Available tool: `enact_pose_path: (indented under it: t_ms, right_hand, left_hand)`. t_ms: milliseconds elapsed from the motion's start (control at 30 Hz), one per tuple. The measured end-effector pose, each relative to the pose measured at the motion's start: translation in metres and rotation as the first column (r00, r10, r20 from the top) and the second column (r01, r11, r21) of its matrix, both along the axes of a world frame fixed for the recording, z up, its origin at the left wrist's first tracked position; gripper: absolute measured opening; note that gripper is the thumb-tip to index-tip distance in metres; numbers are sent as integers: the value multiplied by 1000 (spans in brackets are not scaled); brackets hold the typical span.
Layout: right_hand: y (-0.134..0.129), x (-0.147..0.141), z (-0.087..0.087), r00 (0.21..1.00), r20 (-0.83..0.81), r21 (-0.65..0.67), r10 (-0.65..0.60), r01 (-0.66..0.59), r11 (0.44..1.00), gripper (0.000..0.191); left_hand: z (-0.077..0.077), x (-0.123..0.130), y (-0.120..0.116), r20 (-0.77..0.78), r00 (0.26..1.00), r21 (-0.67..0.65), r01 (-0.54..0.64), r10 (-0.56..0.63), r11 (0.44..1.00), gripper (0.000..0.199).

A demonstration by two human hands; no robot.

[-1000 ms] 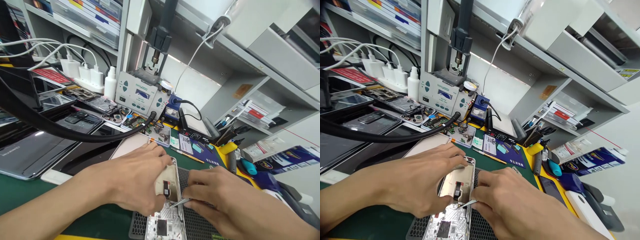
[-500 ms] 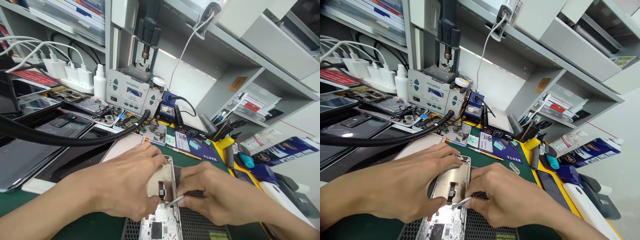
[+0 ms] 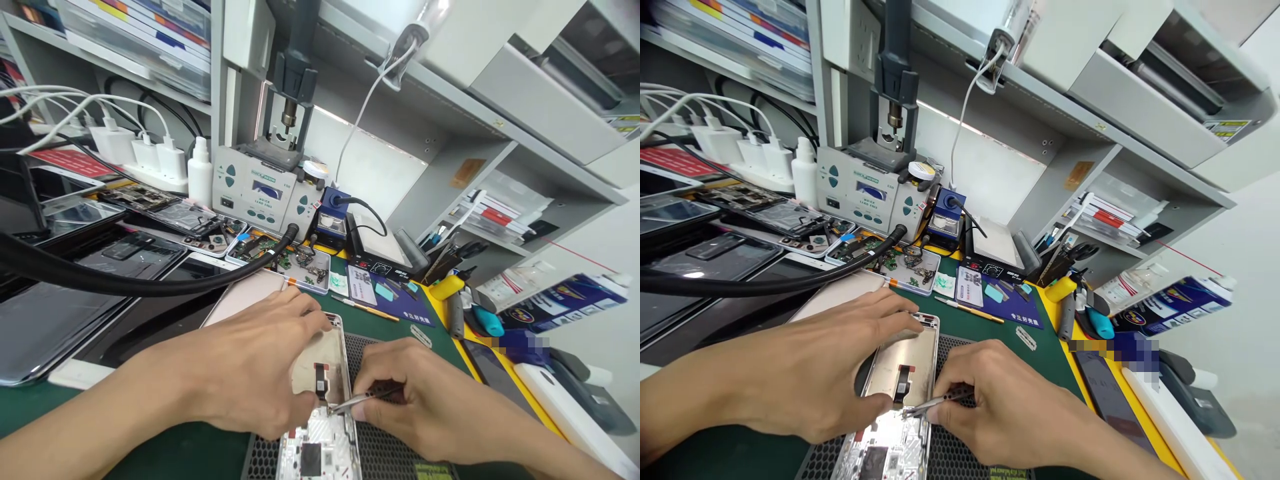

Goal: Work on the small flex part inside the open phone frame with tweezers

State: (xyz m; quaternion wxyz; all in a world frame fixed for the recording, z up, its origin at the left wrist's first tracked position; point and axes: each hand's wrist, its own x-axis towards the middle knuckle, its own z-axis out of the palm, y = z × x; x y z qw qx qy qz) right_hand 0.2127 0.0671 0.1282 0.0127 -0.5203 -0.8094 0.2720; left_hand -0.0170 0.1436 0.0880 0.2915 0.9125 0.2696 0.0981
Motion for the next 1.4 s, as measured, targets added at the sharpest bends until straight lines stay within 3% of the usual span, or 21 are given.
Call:
enact_pose_path:
  t_ms: [300,467,600,800,1000,1233,1400]
  right_hand:
    - [-18,-3,-13,963,23,-28,-267,268,963,17]
    - [-23,-5,-16,916,50,-96,-398,401,911,21]
    - [-20,-5,-22,895,11,-193,-445,439,878,19]
    - [-17,-5,-28,880,-55,-243,-471,446,862,19]
    - [-19,-10,-11,899,36,-246,-435,430,868,18]
    - [-23,-11,-5,914,138,-38,-382,390,920,18]
    - [-24,-18,0,913,232,-8,-335,346,938,16]
  left_hand:
    - [-5,0,0,7,1000,17,0,0,1000,58]
    - [-13,1,-1,42,998,35,-42,40,999,59]
    - [-11,3,-4,20,998,22,-60,59,998,53]
    - [-8,3,-5,7,998,12,-59,59,998,45]
    - [-10,2,-3,17,999,10,-47,47,999,51]
    - [-1,3,-2,-15,999,-21,-47,47,999,54]
    - [0,-1,0,-36,999,-25,-7,6,1000,61]
